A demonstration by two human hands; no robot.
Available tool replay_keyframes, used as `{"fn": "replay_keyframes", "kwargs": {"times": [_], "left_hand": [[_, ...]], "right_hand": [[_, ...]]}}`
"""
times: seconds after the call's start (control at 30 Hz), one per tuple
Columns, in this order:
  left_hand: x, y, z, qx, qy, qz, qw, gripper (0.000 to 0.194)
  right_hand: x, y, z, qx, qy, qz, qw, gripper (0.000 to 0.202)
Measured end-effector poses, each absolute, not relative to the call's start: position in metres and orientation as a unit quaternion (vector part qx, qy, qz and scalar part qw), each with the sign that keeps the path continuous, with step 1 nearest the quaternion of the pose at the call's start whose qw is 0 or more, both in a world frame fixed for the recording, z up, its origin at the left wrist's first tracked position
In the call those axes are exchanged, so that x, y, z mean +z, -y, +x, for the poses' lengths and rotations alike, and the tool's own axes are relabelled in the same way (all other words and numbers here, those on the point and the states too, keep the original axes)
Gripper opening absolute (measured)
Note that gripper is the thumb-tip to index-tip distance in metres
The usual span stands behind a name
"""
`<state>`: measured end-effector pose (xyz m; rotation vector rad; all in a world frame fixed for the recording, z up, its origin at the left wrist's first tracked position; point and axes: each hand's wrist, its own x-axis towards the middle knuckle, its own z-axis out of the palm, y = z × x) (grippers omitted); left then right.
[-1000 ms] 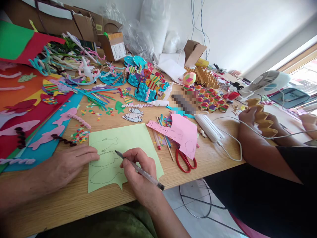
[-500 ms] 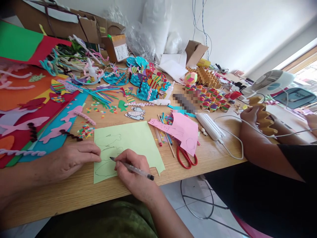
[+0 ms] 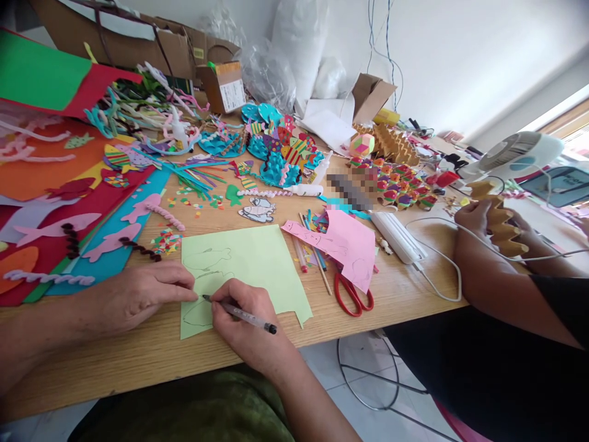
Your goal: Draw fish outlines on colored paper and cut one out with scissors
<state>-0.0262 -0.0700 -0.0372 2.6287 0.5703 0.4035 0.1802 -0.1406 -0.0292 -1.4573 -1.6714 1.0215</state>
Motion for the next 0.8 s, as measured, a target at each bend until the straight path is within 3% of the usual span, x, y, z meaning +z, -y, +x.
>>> {"fn": "replay_keyframes", "kwargs": {"times": [0.8], "left_hand": [[-0.0378,0.0708,-0.0265,0.140,-0.198,0.944,0.225,0.038]], "right_hand": [[-0.0349,0.1411,0.1814,0.370,0.669,-0.545,0.344,0.010]]}}
